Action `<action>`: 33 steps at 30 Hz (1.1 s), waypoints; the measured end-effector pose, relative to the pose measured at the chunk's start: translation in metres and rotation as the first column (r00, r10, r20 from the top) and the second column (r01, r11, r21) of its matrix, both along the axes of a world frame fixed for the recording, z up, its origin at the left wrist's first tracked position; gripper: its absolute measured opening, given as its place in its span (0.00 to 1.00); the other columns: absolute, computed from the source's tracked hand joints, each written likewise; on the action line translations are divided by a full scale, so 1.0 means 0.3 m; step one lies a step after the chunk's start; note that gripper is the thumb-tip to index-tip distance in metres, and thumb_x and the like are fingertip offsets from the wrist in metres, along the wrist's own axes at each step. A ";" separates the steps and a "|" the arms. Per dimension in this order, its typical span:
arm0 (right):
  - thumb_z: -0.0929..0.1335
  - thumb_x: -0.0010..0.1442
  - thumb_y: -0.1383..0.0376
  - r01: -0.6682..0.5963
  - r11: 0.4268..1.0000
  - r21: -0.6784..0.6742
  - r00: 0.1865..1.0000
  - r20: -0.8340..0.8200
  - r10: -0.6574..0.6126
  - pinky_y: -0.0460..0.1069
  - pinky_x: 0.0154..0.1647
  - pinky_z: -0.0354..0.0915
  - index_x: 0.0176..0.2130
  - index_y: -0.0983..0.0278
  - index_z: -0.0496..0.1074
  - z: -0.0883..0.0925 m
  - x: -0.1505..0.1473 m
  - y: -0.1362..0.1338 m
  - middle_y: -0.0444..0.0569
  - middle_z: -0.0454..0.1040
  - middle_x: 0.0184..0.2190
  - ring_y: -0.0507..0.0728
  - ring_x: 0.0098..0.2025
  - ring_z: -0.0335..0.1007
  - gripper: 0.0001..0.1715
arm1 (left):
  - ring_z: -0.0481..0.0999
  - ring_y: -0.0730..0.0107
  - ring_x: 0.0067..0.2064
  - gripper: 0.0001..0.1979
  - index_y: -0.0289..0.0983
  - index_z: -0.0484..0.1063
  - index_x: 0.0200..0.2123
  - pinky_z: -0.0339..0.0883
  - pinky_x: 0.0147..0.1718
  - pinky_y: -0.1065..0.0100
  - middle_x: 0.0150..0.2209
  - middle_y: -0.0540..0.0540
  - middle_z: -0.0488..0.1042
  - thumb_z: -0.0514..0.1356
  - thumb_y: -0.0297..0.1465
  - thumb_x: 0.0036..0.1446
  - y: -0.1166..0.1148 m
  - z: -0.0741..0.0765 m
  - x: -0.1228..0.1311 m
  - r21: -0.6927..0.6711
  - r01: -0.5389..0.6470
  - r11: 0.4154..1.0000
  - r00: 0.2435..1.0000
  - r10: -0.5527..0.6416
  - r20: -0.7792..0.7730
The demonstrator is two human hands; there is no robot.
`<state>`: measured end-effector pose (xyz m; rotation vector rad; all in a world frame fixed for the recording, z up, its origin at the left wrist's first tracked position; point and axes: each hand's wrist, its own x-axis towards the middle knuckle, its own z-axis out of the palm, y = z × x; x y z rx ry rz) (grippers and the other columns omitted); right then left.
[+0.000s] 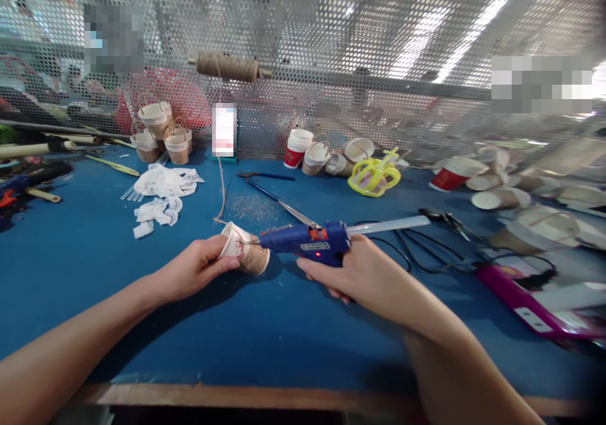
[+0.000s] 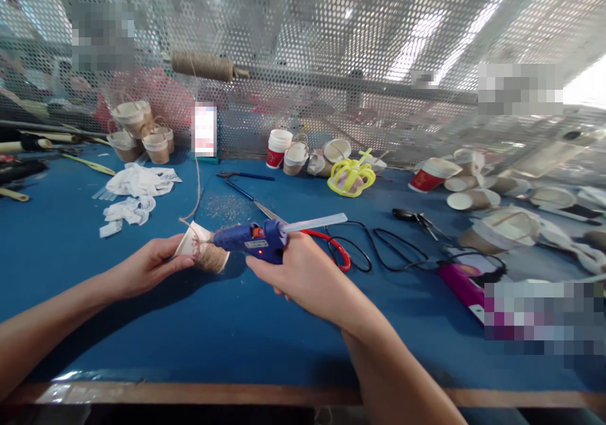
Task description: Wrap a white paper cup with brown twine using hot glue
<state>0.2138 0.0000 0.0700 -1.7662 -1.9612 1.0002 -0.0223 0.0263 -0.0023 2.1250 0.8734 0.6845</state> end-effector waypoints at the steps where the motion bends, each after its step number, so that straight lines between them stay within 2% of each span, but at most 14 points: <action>1: 0.66 0.48 0.55 0.000 1.000 -0.003 1.000 -0.001 0.000 0.42 0.13 0.57 0.21 0.64 0.65 0.000 0.000 0.000 0.39 0.63 0.10 0.47 0.12 0.58 0.15 | 0.69 0.65 0.45 0.13 0.35 0.67 0.44 0.62 0.45 0.65 0.45 0.42 0.71 0.48 0.31 0.59 0.000 0.001 0.001 -0.003 0.009 1.000 1.000 -0.009 0.014; 4: 0.66 0.48 0.55 -0.001 1.000 -0.014 1.000 0.013 0.001 0.42 0.13 0.57 0.20 0.64 0.65 0.001 -0.003 -0.002 0.39 0.63 0.10 0.47 0.12 0.58 0.16 | 0.69 0.65 0.46 0.15 0.36 0.66 0.47 0.61 0.46 0.65 0.48 0.43 0.70 0.48 0.31 0.59 -0.001 -0.001 0.001 -0.013 0.014 1.000 0.999 -0.013 0.033; 10: 0.65 0.48 0.56 -0.029 1.000 -0.010 0.999 0.035 0.029 0.42 0.14 0.58 0.19 0.63 0.64 0.007 -0.009 -0.008 0.39 0.62 0.09 0.47 0.12 0.59 0.15 | 0.71 0.67 0.37 0.14 0.33 0.69 0.41 0.65 0.38 0.67 0.38 0.45 0.73 0.49 0.33 0.58 0.001 -0.008 0.003 -0.020 -0.058 0.998 0.998 0.058 -0.015; 22: 0.65 0.50 0.56 -0.050 0.998 0.040 0.999 0.001 0.050 0.42 0.14 0.58 0.20 0.65 0.64 -0.008 0.000 0.023 0.40 0.63 0.10 0.46 0.12 0.58 0.16 | 0.69 0.66 0.39 0.11 0.33 0.68 0.35 0.63 0.41 0.66 0.34 0.45 0.70 0.49 0.33 0.59 0.002 0.000 -0.006 0.059 0.021 0.998 0.998 -0.017 -0.058; 33: 0.65 0.50 0.56 -0.020 0.999 0.032 0.998 -0.051 0.022 0.42 0.14 0.57 0.20 0.66 0.65 -0.024 -0.005 0.039 0.41 0.64 0.11 0.46 0.12 0.57 0.16 | 0.69 0.65 0.41 0.12 0.33 0.68 0.36 0.63 0.43 0.64 0.35 0.45 0.71 0.49 0.33 0.59 0.001 0.012 -0.005 0.104 0.046 0.993 0.995 -0.036 -0.097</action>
